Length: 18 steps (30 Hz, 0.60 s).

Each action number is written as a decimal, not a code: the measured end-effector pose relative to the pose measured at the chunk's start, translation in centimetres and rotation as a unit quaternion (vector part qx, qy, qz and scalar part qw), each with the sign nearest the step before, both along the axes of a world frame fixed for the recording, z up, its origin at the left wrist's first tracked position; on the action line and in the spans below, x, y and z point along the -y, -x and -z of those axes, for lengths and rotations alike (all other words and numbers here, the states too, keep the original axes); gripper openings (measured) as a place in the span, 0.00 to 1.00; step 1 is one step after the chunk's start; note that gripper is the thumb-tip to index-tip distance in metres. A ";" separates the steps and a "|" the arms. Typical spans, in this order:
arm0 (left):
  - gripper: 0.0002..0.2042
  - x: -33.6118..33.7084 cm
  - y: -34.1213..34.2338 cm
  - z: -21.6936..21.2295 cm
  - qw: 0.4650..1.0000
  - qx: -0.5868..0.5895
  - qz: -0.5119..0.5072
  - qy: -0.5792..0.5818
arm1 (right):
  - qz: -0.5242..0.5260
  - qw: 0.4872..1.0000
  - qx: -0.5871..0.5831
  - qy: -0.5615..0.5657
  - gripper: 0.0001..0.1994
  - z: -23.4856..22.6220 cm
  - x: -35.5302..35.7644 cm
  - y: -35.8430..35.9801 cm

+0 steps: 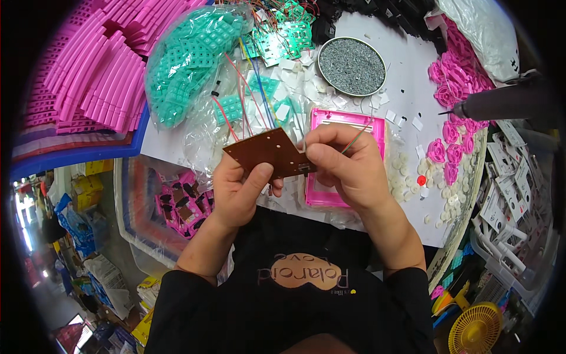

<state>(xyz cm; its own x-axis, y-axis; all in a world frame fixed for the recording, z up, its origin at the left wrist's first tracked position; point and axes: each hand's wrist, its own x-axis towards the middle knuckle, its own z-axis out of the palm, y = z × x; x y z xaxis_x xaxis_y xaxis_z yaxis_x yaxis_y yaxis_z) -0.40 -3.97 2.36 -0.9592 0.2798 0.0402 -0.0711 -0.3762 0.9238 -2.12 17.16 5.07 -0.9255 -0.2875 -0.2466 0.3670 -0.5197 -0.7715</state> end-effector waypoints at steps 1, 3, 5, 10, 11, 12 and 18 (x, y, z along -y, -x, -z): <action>0.16 0.0 0.0 0.0 1.000 -0.001 0.002 0.002 | -0.002 1.000 -0.009 -0.009 0.06 0.3 -0.1 0.1; 0.16 -0.1 0.0 -0.1 1.000 -0.004 0.006 0.005 | 0.014 1.000 -0.014 -0.002 0.06 0.5 -0.1 0.0; 0.15 -0.4 0.1 -0.1 1.000 -0.013 -0.011 -0.025 | 0.047 0.998 -0.007 0.029 0.06 0.6 0.6 -0.4; 0.10 -0.6 0.2 0.1 0.996 -0.088 -0.023 -0.007 | 0.004 0.992 0.075 0.098 0.06 1.0 0.9 -0.6; 0.09 -0.5 0.6 0.0 0.991 -0.127 -0.014 0.030 | -0.026 0.988 0.098 0.118 0.06 0.9 0.5 -0.4; 0.09 -0.2 1.1 0.0 0.984 -0.162 0.014 0.065 | -0.088 0.983 0.116 0.113 0.06 1.0 0.1 0.0; 0.10 0.8 1.8 -0.6 0.958 -0.232 0.110 0.129 | -0.144 0.989 0.019 -0.026 0.06 1.8 0.1 0.5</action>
